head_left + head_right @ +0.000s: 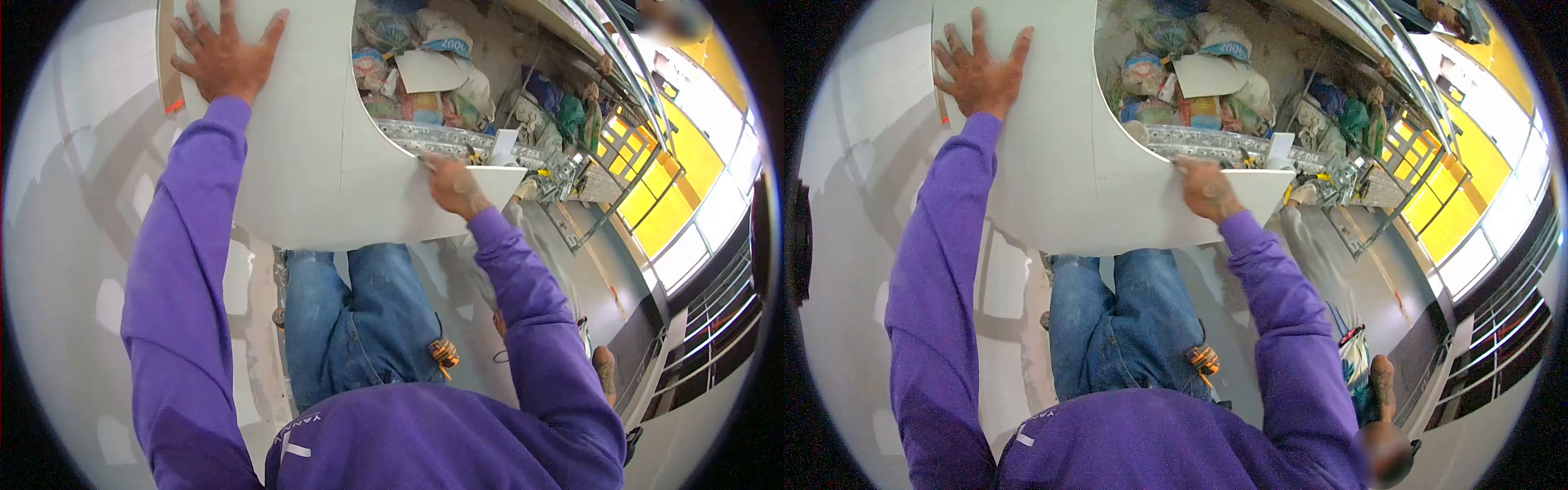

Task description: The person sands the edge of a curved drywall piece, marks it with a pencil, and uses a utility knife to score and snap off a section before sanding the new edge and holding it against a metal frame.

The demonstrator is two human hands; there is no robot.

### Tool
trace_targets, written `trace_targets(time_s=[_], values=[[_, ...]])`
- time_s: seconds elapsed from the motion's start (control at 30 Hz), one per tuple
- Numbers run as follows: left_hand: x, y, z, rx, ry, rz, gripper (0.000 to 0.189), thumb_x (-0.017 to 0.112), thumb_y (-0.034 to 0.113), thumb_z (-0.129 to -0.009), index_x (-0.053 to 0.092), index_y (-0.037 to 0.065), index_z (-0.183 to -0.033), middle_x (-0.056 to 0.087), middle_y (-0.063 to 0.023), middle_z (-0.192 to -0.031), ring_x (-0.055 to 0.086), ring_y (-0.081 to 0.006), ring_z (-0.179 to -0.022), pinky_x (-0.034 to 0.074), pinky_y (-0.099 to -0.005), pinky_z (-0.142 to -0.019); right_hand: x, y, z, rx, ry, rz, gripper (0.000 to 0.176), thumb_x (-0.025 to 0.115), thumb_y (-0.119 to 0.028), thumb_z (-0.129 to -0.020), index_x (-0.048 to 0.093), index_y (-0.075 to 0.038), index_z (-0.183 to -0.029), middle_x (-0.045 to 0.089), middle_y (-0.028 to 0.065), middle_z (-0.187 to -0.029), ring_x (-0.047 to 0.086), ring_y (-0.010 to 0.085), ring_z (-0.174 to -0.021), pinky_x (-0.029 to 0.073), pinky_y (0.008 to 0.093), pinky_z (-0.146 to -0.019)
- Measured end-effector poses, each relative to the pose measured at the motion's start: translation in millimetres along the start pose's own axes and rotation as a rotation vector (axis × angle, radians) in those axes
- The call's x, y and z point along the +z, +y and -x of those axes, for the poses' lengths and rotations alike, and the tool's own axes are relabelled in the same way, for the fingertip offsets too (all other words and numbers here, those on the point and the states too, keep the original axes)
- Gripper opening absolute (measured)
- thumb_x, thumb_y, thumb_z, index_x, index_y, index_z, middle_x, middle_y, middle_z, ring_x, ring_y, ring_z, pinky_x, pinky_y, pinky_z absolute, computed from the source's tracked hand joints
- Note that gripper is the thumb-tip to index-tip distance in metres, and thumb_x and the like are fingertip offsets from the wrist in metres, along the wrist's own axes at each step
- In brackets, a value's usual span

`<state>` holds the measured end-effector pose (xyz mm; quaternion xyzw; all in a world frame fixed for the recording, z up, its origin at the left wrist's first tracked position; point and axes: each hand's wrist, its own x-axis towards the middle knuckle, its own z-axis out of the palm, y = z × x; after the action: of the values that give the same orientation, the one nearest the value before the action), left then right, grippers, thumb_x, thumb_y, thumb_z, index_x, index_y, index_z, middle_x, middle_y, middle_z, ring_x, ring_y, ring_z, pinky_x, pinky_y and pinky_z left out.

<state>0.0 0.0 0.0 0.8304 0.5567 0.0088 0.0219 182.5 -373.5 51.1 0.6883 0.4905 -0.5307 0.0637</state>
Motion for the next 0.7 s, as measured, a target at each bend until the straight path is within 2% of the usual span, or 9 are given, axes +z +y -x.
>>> trace_targets(time_s=[0.07,0.13,0.27,0.37,0.4,0.47,0.57,0.63,0.7], values=[[14.3,-7.5,-8.9,0.050,0.126,0.117,0.100,0.045,0.091,-0.086,0.020,0.038,-0.167,0.021,-0.0167,-0.173,0.011,-0.0442,-0.160,0.009,-0.0749,-0.120,-32.2,-59.7,-40.2,0.104,0.162,-0.263,0.057,0.060,-0.019,-0.091,0.056,-0.011,-0.147,0.072,0.0291,-0.108,0.070,0.0466,-0.099,0.056,0.0498,-0.091],[10.0,-11.2,8.2,0.025,0.036,0.102,0.100,0.044,0.092,-0.085,0.021,0.040,-0.167,0.020,-0.0176,-0.172,0.010,-0.0441,-0.160,0.009,-0.0740,-0.121,-49.4,-114.7,-66.0,0.142,0.398,-0.363,0.050,0.058,-0.016,-0.089,0.063,-0.009,-0.139,0.072,0.0292,-0.098,0.069,0.0494,-0.092,0.056,0.0514,-0.085],[8.6,-7.9,0.0,0.035,0.096,0.167,0.099,0.042,0.093,-0.085,0.022,0.040,-0.166,0.021,-0.0187,-0.172,0.011,-0.0441,-0.160,0.010,-0.0728,-0.121,-110.0,-155.5,-129.0,0.229,0.508,-0.651,0.046,0.058,-0.014,-0.091,0.063,-0.001,-0.135,0.071,0.0305,-0.101,0.069,0.0486,-0.094,0.056,0.0524,-0.086],[-6.3,2.5,5.4,-0.003,-0.004,-0.006,0.100,0.061,0.071,-0.090,0.018,0.028,-0.169,0.011,-0.0142,-0.176,0.005,-0.0381,-0.162,0.008,-0.0687,-0.124,-114.2,-171.0,-119.3,0.214,0.655,-0.560,0.044,0.058,-0.011,-0.092,0.061,0.003,-0.133,0.071,0.0314,-0.101,0.069,0.0490,-0.093,0.055,0.0537,-0.084],[-4.7,2.8,4.8,0.002,0.019,-0.023,0.100,0.061,0.071,-0.091,0.017,0.028,-0.169,0.011,-0.0143,-0.176,0.005,-0.0382,-0.162,0.008,-0.0688,-0.124,-88.6,-158.1,-114.6,0.119,0.703,-0.431,0.045,0.056,-0.008,-0.091,0.059,0.003,-0.135,0.070,0.0319,-0.102,0.068,0.0493,-0.094,0.054,0.0543,-0.085],[0.0,1.2,6.2,0.020,0.052,-0.055,0.100,0.060,0.071,-0.091,0.017,0.028,-0.169,0.011,-0.0145,-0.176,0.005,-0.0384,-0.162,0.009,-0.0691,-0.123,-61.5,-135.7,-83.0,0.116,0.463,-0.366,0.048,0.054,-0.007,-0.092,0.056,0.003,-0.139,0.070,0.0318,-0.106,0.067,0.0497,-0.098,0.054,0.0546,-0.089],[11.4,-10.8,0.9,0.059,0.099,0.142,0.099,0.042,0.093,-0.085,0.021,0.040,-0.167,0.020,-0.0185,-0.172,0.010,-0.0440,-0.160,0.011,-0.0720,-0.121,-28.0,-78.1,-26.3,0.048,0.271,-0.306,0.049,0.051,-0.003,-0.091,0.055,0.002,-0.140,0.069,0.0307,-0.111,0.066,0.0487,-0.105,0.051,0.0537,-0.098],[14.1,-10.7,0.2,0.053,0.097,0.137,0.099,0.042,0.093,-0.085,0.021,0.040,-0.167,0.019,-0.0183,-0.173,0.010,-0.0439,-0.160,0.010,-0.0720,-0.121,-17.1,-18.5,22.1,-0.186,0.281,-0.055,0.048,0.051,0.000,-0.088,0.057,0.002,-0.135,0.070,0.0298,-0.110,0.066,0.0468,-0.107,0.048,0.0522,-0.102],[8.9,-8.0,1.8,0.036,0.060,0.073,0.099,0.048,0.086,-0.087,0.019,0.036,-0.168,0.016,-0.0169,-0.174,0.008,-0.0422,-0.161,0.010,-0.0711,-0.122,-20.7,29.2,53.8,-0.253,0.323,0.152,0.044,0.052,0.001,-0.086,0.060,0.001,-0.129,0.070,0.0280,-0.108,0.067,0.0443,-0.106,0.046,0.0502,-0.105]])
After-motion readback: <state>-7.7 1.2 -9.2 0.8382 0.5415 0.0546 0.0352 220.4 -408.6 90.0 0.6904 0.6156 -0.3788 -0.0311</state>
